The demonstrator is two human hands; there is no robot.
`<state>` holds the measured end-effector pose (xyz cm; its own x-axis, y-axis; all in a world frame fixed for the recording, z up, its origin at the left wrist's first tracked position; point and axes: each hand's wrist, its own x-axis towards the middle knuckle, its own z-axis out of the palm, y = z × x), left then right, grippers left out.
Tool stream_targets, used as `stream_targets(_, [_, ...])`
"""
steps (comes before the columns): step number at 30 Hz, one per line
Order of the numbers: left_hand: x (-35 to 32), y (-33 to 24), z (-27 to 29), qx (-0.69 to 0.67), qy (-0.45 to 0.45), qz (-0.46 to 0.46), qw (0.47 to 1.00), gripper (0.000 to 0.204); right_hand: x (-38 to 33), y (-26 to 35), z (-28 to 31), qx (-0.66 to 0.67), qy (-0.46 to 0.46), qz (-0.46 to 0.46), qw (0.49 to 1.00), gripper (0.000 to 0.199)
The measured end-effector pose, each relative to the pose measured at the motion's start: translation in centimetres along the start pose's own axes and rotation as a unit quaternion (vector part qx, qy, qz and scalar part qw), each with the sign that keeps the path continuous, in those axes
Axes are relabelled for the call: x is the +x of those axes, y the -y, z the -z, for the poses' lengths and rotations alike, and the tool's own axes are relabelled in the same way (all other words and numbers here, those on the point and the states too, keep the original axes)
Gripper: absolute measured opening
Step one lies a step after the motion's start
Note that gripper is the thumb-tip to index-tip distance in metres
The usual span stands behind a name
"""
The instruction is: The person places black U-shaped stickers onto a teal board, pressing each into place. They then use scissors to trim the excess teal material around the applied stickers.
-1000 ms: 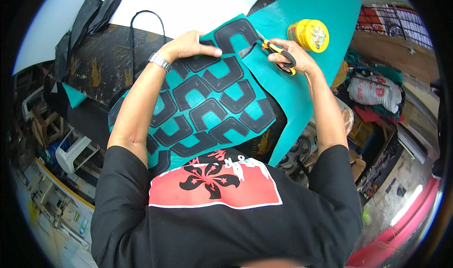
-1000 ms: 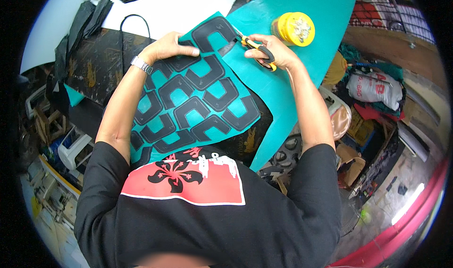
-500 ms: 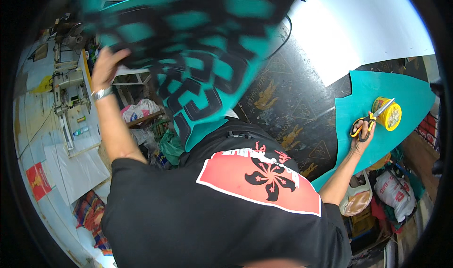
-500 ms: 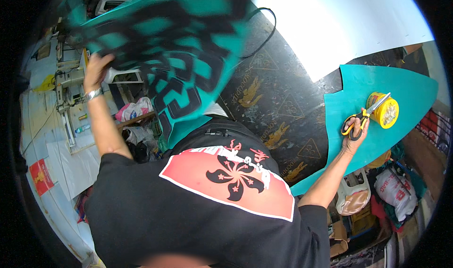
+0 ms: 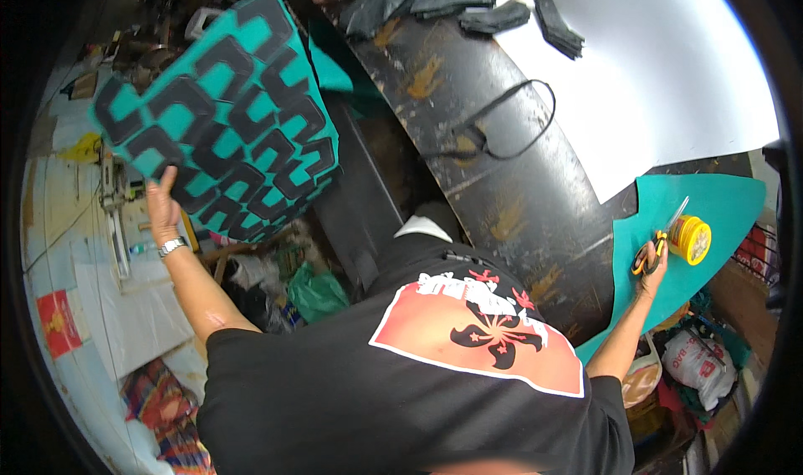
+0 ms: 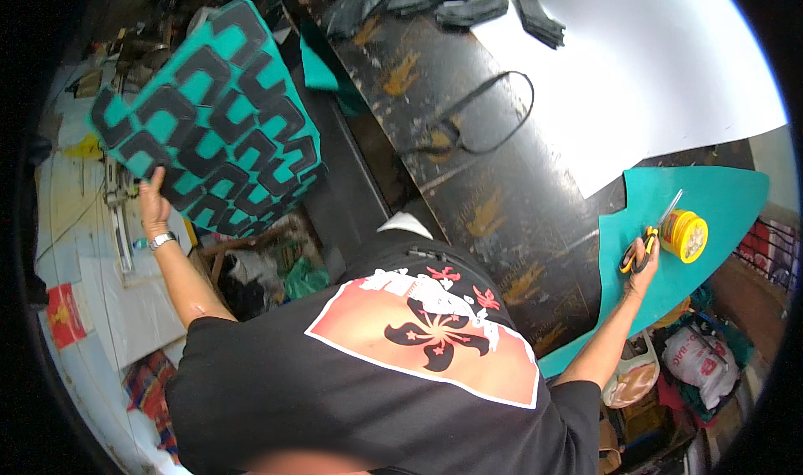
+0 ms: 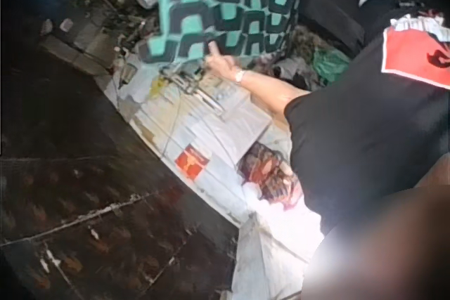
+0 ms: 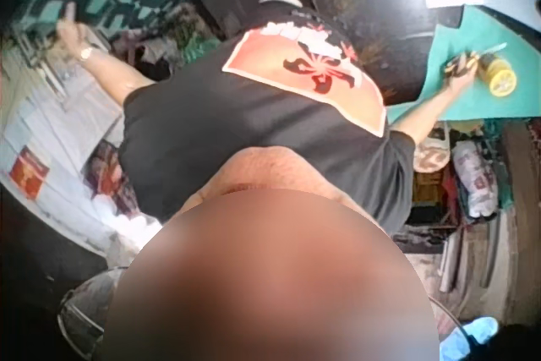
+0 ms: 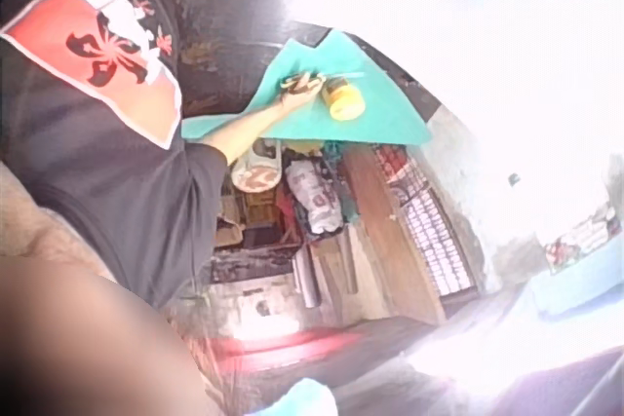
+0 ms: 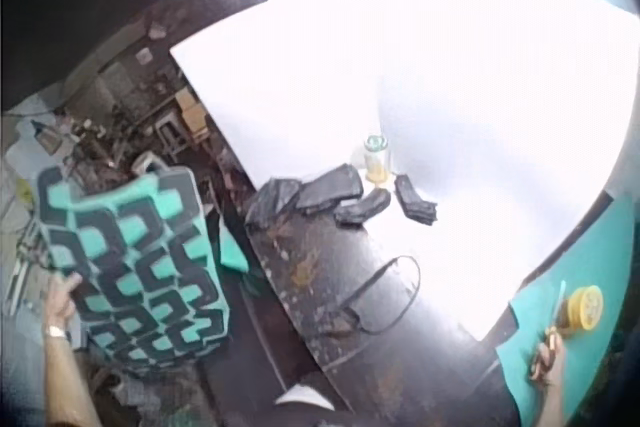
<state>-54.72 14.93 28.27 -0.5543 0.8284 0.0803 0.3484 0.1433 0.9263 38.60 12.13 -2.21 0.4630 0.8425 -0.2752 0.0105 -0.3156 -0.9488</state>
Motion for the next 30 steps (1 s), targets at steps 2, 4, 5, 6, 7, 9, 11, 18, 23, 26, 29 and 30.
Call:
stream_targets(2, [2.9, 1.8, -3.0, 0.007, 0.073, 0.024, 0.997, 0.047, 0.1, 0.2, -0.5, -0.030, 0.003, 0.015, 0.999, 0.042])
stream_targets(4, [6.8, 2.2, -5.0, -0.009, 0.150, 0.067, 0.986, 0.044, 0.3, 0.5, -0.9, -0.055, -0.016, -0.016, 0.998, 0.042])
stream_targets(5, [8.5, 2.0, -5.4, -0.003, 0.153, 0.054, 0.987, 0.042, 0.3, 0.7, -1.0, -0.052, -0.023, -0.012, 0.998, 0.042])
stream_targets(6, [10.0, 1.7, -5.4, -0.002, 0.158, 0.051, 0.986, 0.041, 0.3, 0.8, -1.1, -0.056, -0.024, -0.030, 0.998, 0.042])
stream_targets(7, [11.2, 1.3, -5.3, -0.017, 0.177, 0.044, 0.983, 0.040, 0.2, 1.0, -1.0, -0.072, -0.038, -0.058, 0.995, 0.042])
stream_targets(9, [13.5, -0.4, -4.2, -0.007, 0.155, 0.038, 0.987, 0.040, 0.2, 0.9, -1.2, -0.083, -0.045, -0.056, 0.994, 0.045])
stream_targets(11, [15.3, -2.5, -3.3, 0.018, 0.089, 0.022, 0.996, 0.043, 0.3, 0.7, -1.2, -0.128, -0.065, -0.066, 0.987, 0.047])
stream_targets(18, [17.3, -7.3, 0.5, -0.031, -0.162, 0.036, 0.986, 0.068, 0.9, -0.1, -1.1, -0.099, -0.091, -0.063, 0.989, 0.049])
stream_targets(23, [18.1, -7.0, 3.7, -0.050, -0.381, 0.027, 0.923, 0.039, 0.9, 0.1, -1.2, -0.071, -0.109, -0.068, 0.989, 0.048])
stream_targets(26, [17.5, -6.9, 5.3, -0.102, -0.420, 0.021, 0.902, 0.036, 0.8, 0.5, -1.4, -0.078, -0.135, -0.096, 0.983, 0.051])
stream_targets(29, [16.1, -6.5, 4.7, -0.080, -0.494, 0.049, 0.865, 0.046, 0.5, 1.0, -1.6, -0.087, -0.126, -0.099, 0.983, 0.054])
stream_targets(30, [15.4, -6.3, 4.2, -0.098, -0.490, 0.038, 0.865, 0.043, 0.4, 1.2, -1.7, -0.083, -0.125, -0.101, 0.984, 0.055])
